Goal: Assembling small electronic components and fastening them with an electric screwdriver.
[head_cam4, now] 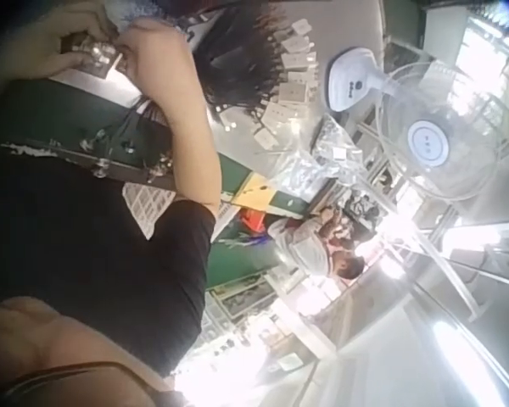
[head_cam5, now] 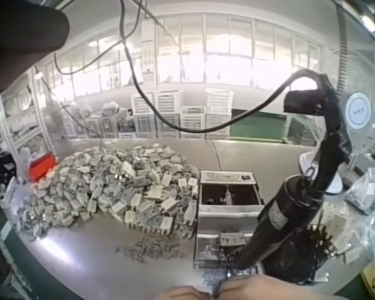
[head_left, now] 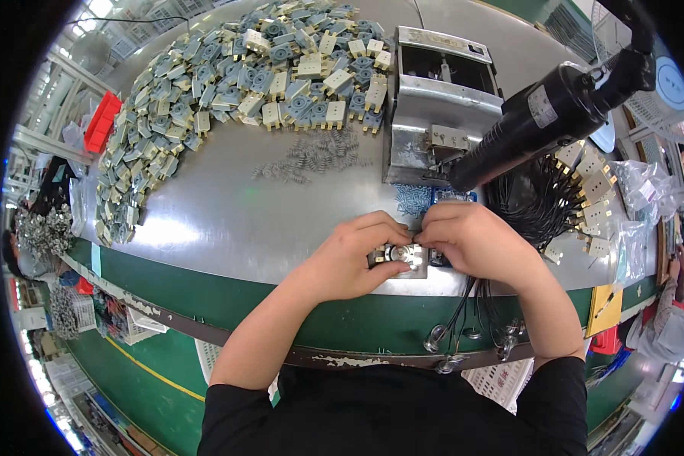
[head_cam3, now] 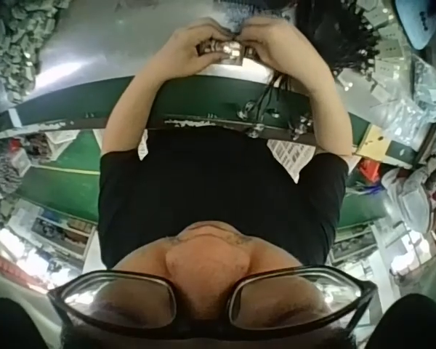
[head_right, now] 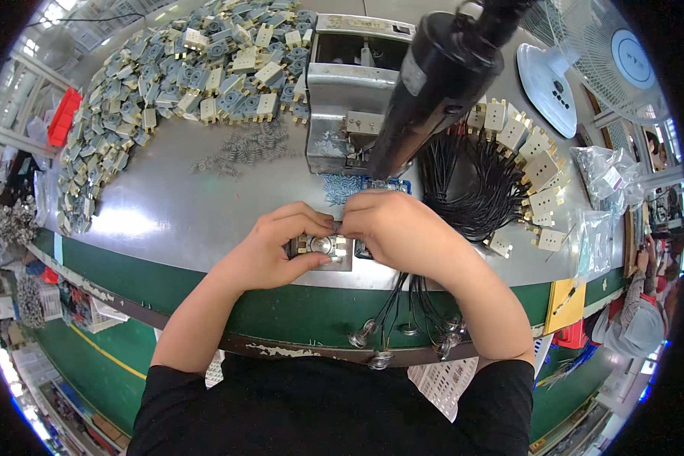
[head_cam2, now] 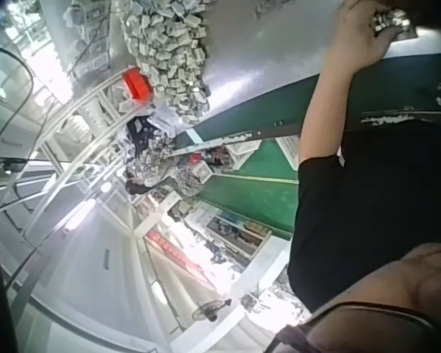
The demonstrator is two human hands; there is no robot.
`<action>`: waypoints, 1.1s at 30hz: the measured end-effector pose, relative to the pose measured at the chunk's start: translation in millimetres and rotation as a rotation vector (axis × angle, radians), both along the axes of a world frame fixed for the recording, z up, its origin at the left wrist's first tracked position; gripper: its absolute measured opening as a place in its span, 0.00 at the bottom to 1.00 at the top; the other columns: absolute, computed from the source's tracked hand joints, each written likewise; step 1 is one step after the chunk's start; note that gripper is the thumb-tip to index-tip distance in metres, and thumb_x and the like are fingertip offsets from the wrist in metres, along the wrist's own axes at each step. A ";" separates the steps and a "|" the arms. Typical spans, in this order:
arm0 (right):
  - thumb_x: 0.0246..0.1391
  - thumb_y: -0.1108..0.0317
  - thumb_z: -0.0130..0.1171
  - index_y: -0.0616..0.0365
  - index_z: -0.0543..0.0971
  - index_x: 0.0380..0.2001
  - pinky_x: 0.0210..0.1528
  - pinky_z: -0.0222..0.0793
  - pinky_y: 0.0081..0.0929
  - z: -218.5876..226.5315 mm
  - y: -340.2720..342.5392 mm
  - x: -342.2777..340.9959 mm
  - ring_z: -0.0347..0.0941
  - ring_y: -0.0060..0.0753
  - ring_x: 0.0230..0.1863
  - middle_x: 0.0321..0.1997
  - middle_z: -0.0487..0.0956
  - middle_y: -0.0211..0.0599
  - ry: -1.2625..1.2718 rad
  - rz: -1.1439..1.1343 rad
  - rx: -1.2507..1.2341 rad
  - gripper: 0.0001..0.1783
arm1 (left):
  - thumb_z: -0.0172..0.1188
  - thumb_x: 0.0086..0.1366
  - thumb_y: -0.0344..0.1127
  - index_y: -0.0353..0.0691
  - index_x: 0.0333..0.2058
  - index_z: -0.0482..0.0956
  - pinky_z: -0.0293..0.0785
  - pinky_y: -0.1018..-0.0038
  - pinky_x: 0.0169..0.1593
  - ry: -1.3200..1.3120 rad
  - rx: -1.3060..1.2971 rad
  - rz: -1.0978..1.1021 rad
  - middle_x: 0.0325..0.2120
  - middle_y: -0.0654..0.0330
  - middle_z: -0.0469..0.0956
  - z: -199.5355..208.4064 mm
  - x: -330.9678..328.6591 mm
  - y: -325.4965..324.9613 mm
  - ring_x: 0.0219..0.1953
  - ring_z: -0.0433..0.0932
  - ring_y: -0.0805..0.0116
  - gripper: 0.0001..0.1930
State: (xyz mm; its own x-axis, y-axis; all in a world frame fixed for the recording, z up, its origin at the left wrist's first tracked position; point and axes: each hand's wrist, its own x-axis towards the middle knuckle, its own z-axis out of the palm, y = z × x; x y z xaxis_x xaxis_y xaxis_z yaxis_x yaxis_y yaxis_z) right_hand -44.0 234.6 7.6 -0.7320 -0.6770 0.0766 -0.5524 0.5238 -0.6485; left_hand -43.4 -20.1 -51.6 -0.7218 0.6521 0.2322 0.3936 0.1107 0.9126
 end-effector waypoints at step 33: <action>0.59 0.80 0.62 0.64 0.84 0.37 0.45 0.76 0.36 9.1 -10.3 3.6 0.80 0.45 0.39 0.36 0.84 0.43 -0.148 -0.140 -0.132 0.05 | 0.75 0.57 0.27 0.34 0.44 0.85 0.80 0.63 0.55 -0.021 0.007 0.028 0.44 0.53 0.84 5.0 3.2 0.1 0.50 0.85 0.54 0.16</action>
